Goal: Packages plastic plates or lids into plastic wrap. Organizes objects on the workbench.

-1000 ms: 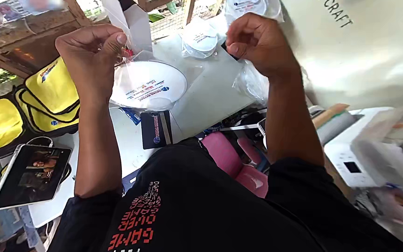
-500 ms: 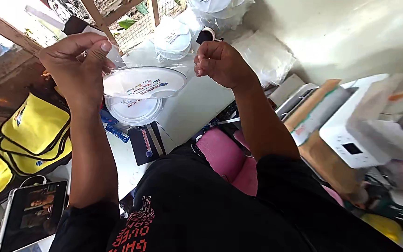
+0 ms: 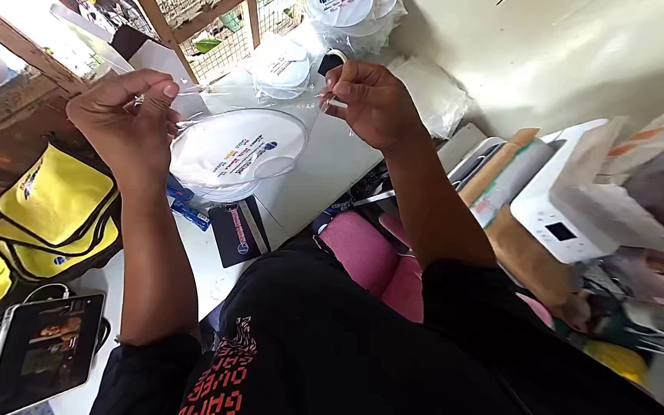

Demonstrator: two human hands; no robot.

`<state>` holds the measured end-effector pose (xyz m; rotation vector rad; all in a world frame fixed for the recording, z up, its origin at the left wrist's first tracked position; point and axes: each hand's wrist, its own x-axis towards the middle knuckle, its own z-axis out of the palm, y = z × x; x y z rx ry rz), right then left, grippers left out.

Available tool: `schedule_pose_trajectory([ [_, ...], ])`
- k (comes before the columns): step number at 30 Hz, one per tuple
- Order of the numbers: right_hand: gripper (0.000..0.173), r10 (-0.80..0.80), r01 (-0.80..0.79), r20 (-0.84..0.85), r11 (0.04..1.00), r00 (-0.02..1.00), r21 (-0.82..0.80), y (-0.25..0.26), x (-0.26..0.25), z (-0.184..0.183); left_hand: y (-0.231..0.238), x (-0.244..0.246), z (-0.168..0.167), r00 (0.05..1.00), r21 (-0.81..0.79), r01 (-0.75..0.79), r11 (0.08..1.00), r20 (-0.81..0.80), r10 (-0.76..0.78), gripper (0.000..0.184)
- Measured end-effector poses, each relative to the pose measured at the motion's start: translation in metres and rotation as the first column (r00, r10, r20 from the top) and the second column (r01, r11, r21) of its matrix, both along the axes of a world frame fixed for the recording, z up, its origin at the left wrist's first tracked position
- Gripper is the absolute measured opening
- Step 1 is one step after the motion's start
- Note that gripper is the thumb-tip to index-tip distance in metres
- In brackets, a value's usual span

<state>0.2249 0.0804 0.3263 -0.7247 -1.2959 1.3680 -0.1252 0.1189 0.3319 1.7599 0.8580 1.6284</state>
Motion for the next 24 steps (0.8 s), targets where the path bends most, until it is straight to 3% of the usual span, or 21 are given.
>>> schedule_pose_trajectory([
  [4,0.015,-0.086,0.103,-0.191,0.991,0.978,0.084,-0.009,-0.003,-0.005,-0.008,0.008,-0.006,0.999,-0.016,0.039,0.999,0.011,-0.039,0.009],
  [8,0.018,-0.123,0.124,-0.338,0.992,0.933,-0.018,-0.019,-0.003,-0.002,-0.011,0.022,-0.008,0.997,-0.015,0.083,0.996,0.002,-0.083,0.009],
  [14,0.006,-0.415,0.418,0.088,0.908,0.906,-0.016,-0.025,0.008,0.004,0.002,0.044,-0.017,0.989,-0.03,0.134,0.99,0.063,-0.132,0.008],
  [19,0.008,-0.48,0.487,0.221,0.873,0.849,0.027,-0.016,0.037,-0.02,0.028,0.064,-0.032,0.972,-0.291,0.236,0.927,0.056,-0.229,0.01],
  [24,0.004,-0.536,0.516,0.229,0.845,0.813,0.144,0.017,0.089,-0.067,0.07,0.097,-0.062,0.971,-0.392,0.101,0.914,-0.163,-0.177,0.012],
])
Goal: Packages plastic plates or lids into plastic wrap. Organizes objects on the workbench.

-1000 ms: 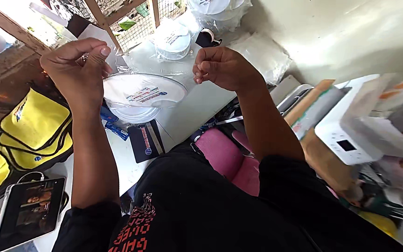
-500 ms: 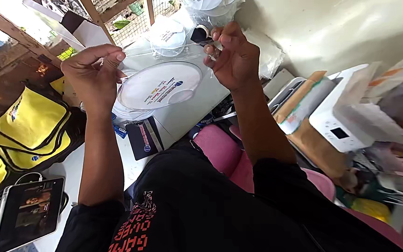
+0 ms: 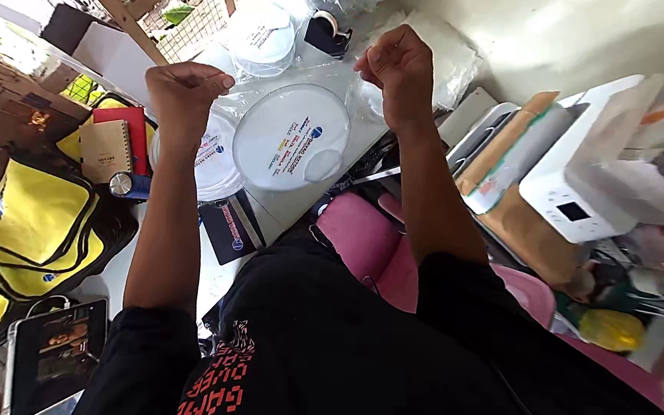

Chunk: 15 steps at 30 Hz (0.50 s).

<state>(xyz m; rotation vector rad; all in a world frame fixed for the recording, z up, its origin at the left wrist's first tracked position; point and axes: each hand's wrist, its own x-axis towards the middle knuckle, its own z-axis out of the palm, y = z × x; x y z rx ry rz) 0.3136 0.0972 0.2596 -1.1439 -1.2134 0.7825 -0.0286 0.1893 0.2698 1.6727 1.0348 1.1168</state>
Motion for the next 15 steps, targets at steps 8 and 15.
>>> schedule_pose_trajectory([
  [8,0.009,0.011,-0.01,0.008,0.99,1.0,-0.139,-0.035,0.025,-0.088,-0.017,0.028,-0.075,0.976,-0.033,0.038,0.999,-0.213,-0.044,0.015],
  [15,0.012,-0.155,0.165,0.058,0.89,0.986,-0.424,-0.091,0.003,-0.246,-0.063,0.039,-0.216,0.888,-0.323,-0.03,0.946,-0.444,-0.123,0.02],
])
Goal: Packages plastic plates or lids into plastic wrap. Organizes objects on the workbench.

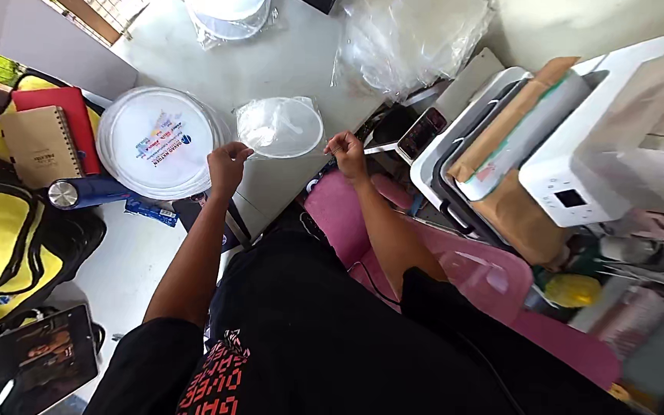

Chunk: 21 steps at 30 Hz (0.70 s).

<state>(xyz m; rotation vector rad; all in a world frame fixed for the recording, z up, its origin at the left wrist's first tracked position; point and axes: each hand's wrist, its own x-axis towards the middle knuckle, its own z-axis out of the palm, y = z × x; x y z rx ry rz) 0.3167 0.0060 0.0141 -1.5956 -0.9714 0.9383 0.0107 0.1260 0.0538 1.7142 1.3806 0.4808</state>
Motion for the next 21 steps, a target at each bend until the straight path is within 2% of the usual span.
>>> schedule_pose_trajectory([
  [2,0.013,-0.057,0.058,0.023,0.995,0.998,-0.087,-0.009,-0.004,-0.026,-0.008,0.008,-0.018,0.995,0.022,0.048,0.999,-0.093,-0.046,0.023],
  [5,0.014,-0.12,0.138,0.115,0.977,0.986,-0.161,-0.018,-0.007,-0.05,-0.018,0.023,-0.027,0.964,0.074,0.133,0.988,-0.242,-0.111,0.026],
  [9,0.019,-0.164,0.202,0.188,0.958,0.968,-0.203,-0.02,-0.011,-0.058,-0.022,0.036,-0.032,0.932,0.065,0.136,0.989,-0.348,-0.106,0.025],
  [13,0.022,-0.145,0.191,0.204,0.956,0.968,-0.223,-0.015,-0.017,-0.051,-0.015,0.037,-0.032,0.902,0.037,0.092,0.995,-0.426,-0.067,0.025],
  [17,0.024,-0.066,0.106,0.211,0.977,0.975,-0.185,-0.002,-0.031,-0.03,-0.008,0.011,-0.004,0.936,0.044,0.031,0.999,-0.353,-0.014,0.031],
  [21,0.02,-0.014,0.033,0.19,0.995,0.982,-0.099,0.013,-0.042,-0.013,-0.014,-0.016,0.005,0.963,0.152,-0.017,0.988,-0.265,0.057,0.029],
])
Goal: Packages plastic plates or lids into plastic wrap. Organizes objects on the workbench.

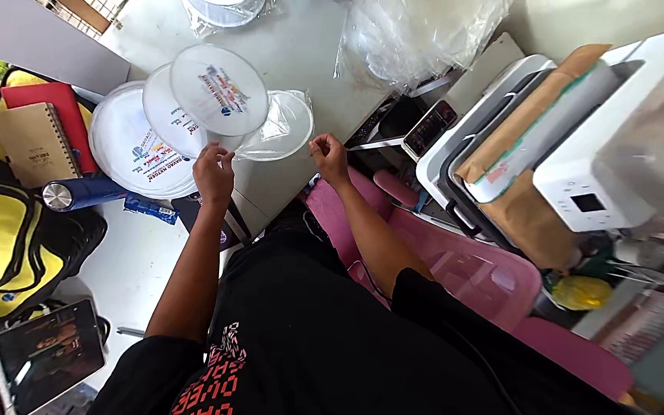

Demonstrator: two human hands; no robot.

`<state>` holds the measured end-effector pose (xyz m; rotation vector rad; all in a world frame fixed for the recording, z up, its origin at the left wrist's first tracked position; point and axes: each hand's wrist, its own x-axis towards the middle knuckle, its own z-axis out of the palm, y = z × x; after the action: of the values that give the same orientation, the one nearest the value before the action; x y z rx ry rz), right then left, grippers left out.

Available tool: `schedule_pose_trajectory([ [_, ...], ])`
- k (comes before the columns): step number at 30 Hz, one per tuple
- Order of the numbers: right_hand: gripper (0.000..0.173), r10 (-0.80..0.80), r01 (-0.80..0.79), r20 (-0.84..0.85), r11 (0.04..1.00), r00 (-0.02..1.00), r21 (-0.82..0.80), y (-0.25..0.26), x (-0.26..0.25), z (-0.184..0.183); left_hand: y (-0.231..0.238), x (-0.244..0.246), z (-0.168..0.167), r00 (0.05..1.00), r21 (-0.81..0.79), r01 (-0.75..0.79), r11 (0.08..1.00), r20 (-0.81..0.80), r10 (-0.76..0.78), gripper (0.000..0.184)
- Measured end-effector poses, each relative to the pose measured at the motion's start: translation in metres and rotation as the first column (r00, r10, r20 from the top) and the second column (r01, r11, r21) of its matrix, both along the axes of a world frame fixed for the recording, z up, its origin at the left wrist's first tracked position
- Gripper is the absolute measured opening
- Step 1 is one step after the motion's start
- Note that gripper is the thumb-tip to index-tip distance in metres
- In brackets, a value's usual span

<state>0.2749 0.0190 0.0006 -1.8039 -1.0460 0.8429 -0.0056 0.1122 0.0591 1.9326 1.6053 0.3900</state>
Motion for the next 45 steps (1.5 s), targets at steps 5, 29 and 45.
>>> schedule_pose_trajectory([
  [5,0.025,-0.048,0.054,0.073,0.996,0.996,-0.073,-0.005,0.026,-0.017,-0.015,0.011,-0.023,0.998,-0.113,0.03,0.993,0.067,-0.022,0.027],
  [29,0.025,-0.077,0.161,0.223,0.907,0.972,-0.39,-0.047,0.017,-0.056,-0.02,0.032,-0.081,0.95,-0.394,-0.285,0.874,-0.24,0.202,0.052],
  [45,0.036,-0.049,-0.242,-0.83,0.946,0.556,-0.217,-0.05,0.014,0.073,-0.096,0.041,-0.075,0.923,0.318,0.354,0.879,0.034,-0.384,0.032],
])
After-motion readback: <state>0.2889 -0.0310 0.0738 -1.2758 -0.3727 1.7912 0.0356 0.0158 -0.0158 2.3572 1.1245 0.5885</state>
